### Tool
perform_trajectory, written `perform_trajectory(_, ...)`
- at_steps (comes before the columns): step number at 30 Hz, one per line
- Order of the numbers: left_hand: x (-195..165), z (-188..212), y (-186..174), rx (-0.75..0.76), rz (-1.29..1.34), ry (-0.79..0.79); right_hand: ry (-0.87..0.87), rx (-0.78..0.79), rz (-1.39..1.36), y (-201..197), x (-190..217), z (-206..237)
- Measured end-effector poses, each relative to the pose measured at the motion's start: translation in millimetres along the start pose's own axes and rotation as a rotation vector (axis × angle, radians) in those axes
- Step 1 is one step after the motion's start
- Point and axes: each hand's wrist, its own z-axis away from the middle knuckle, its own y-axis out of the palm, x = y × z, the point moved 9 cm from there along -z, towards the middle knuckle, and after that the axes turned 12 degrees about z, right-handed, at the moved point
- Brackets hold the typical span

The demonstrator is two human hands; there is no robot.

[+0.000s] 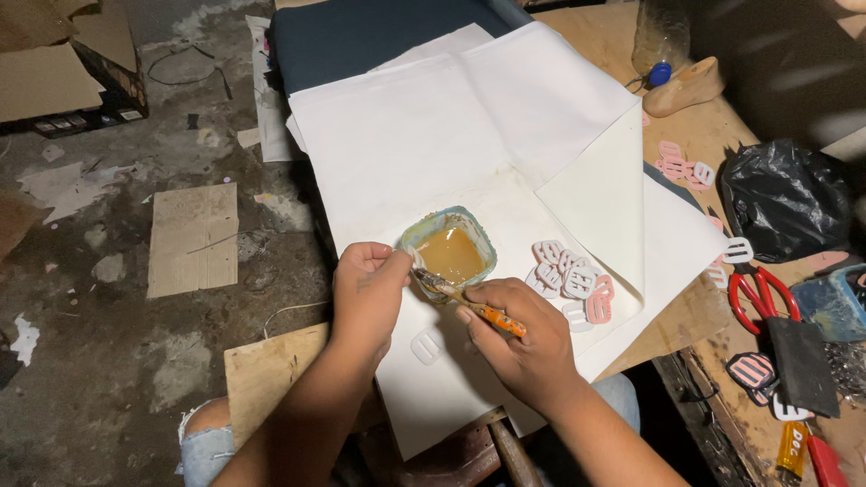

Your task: The person applies a yellowish liquid from a small container onto a white sheet using a brush, then picks up small plastic pieces and applies the liquid to them one by one. The person works at a cluttered wooden workbench with tools and materials nearby.

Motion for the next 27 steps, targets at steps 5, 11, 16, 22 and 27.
perform_trajectory(5, -2, -4, 3, 0.031, -0.024, -0.032, 0.018, -0.022, -0.01, -2, -13, -2)
perform_trajectory(11, -1, -7, -1, 0.007, -0.1, -0.043, 0.31, -0.075, -0.231, 0, -51, -13)
perform_trajectory(16, 3, -6, -1, 0.03, -0.042, -0.02, 0.318, 0.003, 0.15, 19, -49, -29)
perform_trajectory(22, -2, 2, 2, 0.054, -0.004, -0.043, 0.576, -0.087, -0.385, 26, -70, -26)
perform_trajectory(27, -26, 15, 11, 0.049, -0.136, 0.083, 0.38, -0.115, -0.264, 13, -49, -21)
